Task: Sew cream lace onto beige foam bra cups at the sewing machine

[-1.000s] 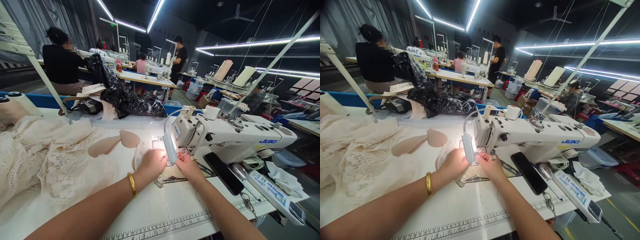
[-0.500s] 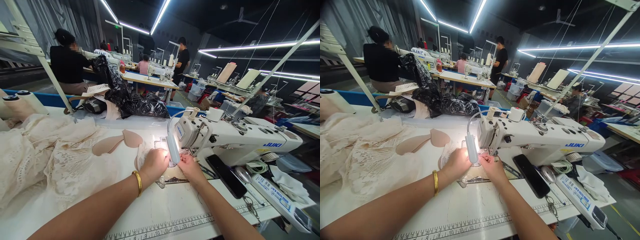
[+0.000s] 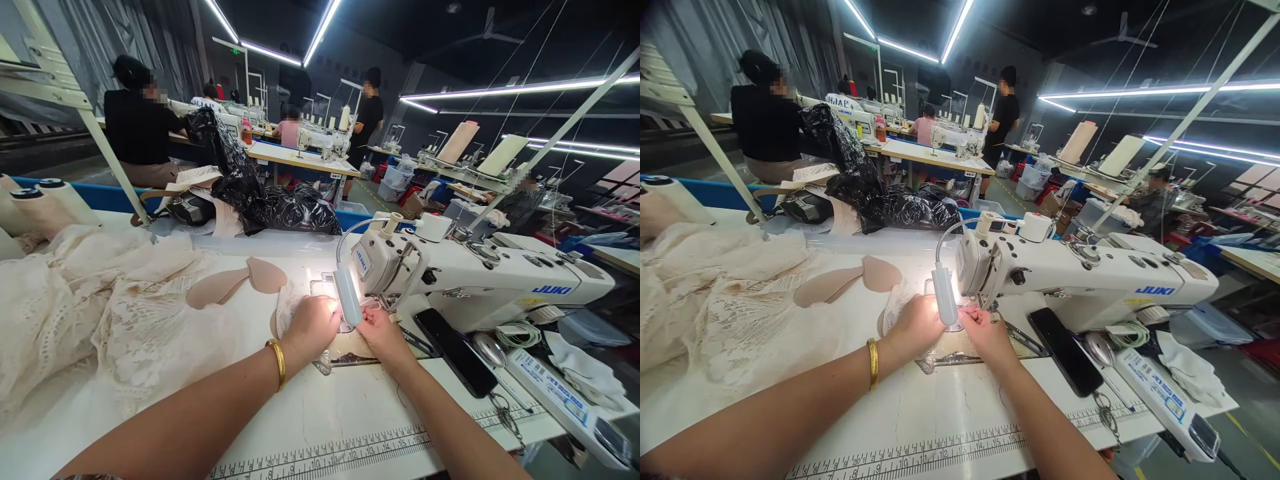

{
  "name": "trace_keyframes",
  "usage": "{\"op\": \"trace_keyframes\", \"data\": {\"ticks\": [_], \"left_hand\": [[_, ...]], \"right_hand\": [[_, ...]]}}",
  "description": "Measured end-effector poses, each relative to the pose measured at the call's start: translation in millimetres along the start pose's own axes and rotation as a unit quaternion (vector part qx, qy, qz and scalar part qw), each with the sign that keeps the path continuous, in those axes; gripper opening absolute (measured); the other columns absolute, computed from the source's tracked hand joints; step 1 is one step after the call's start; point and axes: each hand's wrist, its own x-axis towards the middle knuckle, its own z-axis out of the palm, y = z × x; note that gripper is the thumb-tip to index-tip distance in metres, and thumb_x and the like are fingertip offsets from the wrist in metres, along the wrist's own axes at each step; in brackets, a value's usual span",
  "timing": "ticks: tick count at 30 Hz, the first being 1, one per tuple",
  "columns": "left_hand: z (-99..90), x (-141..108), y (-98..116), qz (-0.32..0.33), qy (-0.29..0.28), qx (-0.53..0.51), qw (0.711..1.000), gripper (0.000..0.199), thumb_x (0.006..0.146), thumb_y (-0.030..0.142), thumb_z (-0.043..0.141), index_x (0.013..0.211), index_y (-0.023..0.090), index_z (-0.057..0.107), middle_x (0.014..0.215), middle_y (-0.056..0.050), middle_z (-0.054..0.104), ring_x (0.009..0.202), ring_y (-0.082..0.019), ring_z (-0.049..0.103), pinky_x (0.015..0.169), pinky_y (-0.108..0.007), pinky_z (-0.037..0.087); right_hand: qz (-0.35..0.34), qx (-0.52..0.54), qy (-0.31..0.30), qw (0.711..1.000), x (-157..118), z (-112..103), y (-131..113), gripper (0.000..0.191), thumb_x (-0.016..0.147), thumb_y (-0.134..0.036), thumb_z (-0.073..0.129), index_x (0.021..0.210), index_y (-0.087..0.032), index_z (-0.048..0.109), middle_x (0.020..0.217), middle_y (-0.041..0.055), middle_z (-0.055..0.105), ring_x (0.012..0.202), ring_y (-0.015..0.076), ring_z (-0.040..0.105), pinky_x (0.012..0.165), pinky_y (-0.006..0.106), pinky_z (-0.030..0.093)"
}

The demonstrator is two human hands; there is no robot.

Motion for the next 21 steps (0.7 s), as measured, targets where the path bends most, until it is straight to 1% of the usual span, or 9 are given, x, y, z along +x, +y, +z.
{"op": "trace_keyframes", "data": {"ticks": [3, 8, 16, 21], "left_hand": [[0.1, 0.0, -0.1, 0.006, 0.001, 0.0, 1.0, 0.034, 0.083, 0.012, 0.048, 0.059, 0.022, 0.026, 0.059, 0.004, 0.027, 0.059, -0.013, 0.02, 0.055, -0.029, 0.021], [1.0, 0.1, -1.4, 0.017, 0.002, 0.005, 1.0, 0.035, 0.083, 0.011, 0.047, 0.058, 0.022, 0.025, 0.058, 0.004, 0.026, 0.059, -0.013, 0.02, 0.056, -0.03, 0.023], [3.8, 0.7, -4.4, 0.028, 0.011, 0.009, 1.0, 0.033, 0.082, 0.011, 0.047, 0.059, 0.022, 0.026, 0.058, 0.004, 0.03, 0.059, -0.013, 0.023, 0.056, -0.03, 0.023], [4.3, 1.3, -4.2, 0.026, 0.019, 0.01, 0.999, 0.036, 0.081, 0.011, 0.048, 0.057, 0.022, 0.024, 0.057, 0.005, 0.027, 0.057, -0.014, 0.022, 0.057, -0.03, 0.023]], "right_hand": [[0.015, 0.031, -0.019, 0.999, -0.8, 0.4, -1.8, 0.037, 0.081, -0.051, 0.071, 0.098, -0.019, 0.08, 0.104, 0.009, 0.082, 0.103, 0.0306, 0.074, 0.096, 0.04, 0.055], [0.025, 0.05, -0.029, 0.998, -1.3, -0.2, -4.7, 0.036, 0.079, -0.049, 0.074, 0.098, -0.019, 0.08, 0.106, 0.0092, 0.081, 0.108, 0.0317, 0.073, 0.1, 0.041, 0.053], [0.034, 0.044, -0.027, 0.998, -1.5, -0.8, -3.6, 0.035, 0.079, -0.048, 0.072, 0.098, -0.019, 0.08, 0.106, 0.0082, 0.081, 0.108, 0.0324, 0.072, 0.099, 0.041, 0.051], [0.031, 0.044, -0.028, 0.998, -1.6, -1.3, -4.1, 0.036, 0.08, -0.048, 0.073, 0.099, -0.019, 0.08, 0.105, 0.0079, 0.082, 0.107, 0.0325, 0.072, 0.098, 0.041, 0.051]]}}
